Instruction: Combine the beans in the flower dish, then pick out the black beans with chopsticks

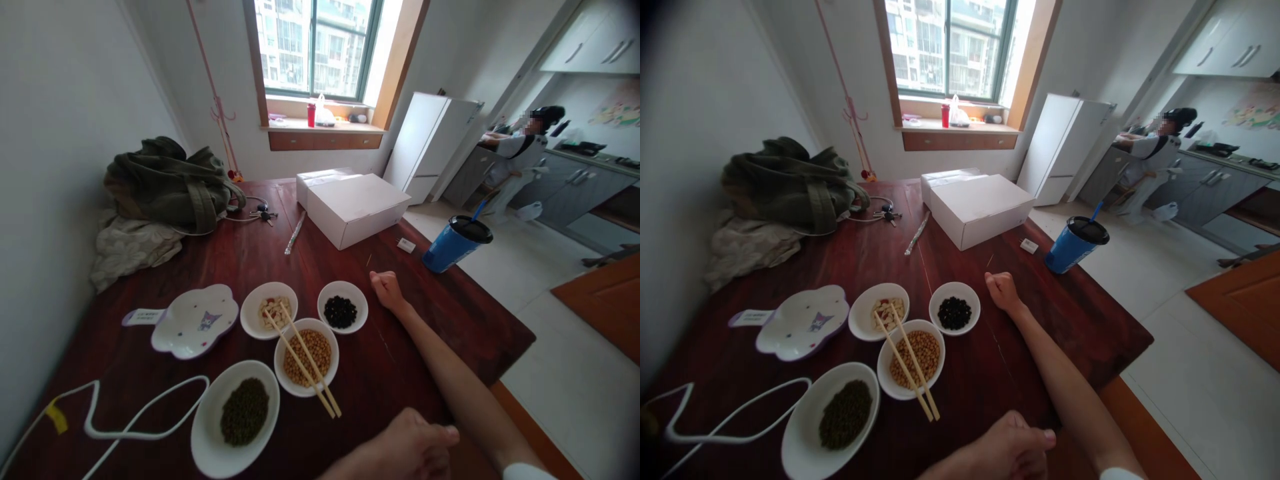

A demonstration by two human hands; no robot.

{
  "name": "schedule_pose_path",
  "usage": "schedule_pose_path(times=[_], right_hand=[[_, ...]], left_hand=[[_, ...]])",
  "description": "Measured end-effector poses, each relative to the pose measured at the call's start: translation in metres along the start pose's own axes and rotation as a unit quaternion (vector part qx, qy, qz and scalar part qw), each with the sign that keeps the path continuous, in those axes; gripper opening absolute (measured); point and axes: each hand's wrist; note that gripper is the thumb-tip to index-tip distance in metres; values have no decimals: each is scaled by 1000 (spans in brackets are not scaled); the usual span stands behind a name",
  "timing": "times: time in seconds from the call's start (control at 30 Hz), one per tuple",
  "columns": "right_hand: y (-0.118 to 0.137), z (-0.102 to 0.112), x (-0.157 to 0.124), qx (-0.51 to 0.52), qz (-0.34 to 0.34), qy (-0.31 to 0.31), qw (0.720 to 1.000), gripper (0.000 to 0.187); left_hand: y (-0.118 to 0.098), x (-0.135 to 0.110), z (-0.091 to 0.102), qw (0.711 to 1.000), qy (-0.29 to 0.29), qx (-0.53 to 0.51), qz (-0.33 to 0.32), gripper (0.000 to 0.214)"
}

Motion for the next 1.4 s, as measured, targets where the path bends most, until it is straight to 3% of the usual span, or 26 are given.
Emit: schedule_pose_path(times=[0.13,0.2,0.3,0.7,0.97,1.3,1.4], right_hand=[[-2,3,-1,-7,-10,30,999,37],[-3,4,0,-13,-10,40,999,37],[-4,6,1,-21,-5,50,999,37],[4,9,2,-39,33,40,998,38],[20,14,2,-26,50,13,998,50],[61,6,-13,-4,46,26,999,78],[66,6,-12,-5,33,-2,999,81]], left_hand=[[-5,-9,-12,995,-1,-19,-93,72],[-10,-13,-13,985,-60,-32,-158,72],[-14,-16,-14,974,-108,-56,-192,75],[-11,-18,-18,958,-165,-58,-230,77],[-6,-16,-13,945,-192,2,-264,78],[-4,-22,-14,952,-172,-5,-254,80],[-7,-24,-15,955,-154,-33,-253,80]])
Point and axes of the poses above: each hand's wrist, its own x-axis towards the middle knuckle, its own z-axis out of the back of the hand, y = z × x, and after that the axes turned 3 degrees about z, right-handed
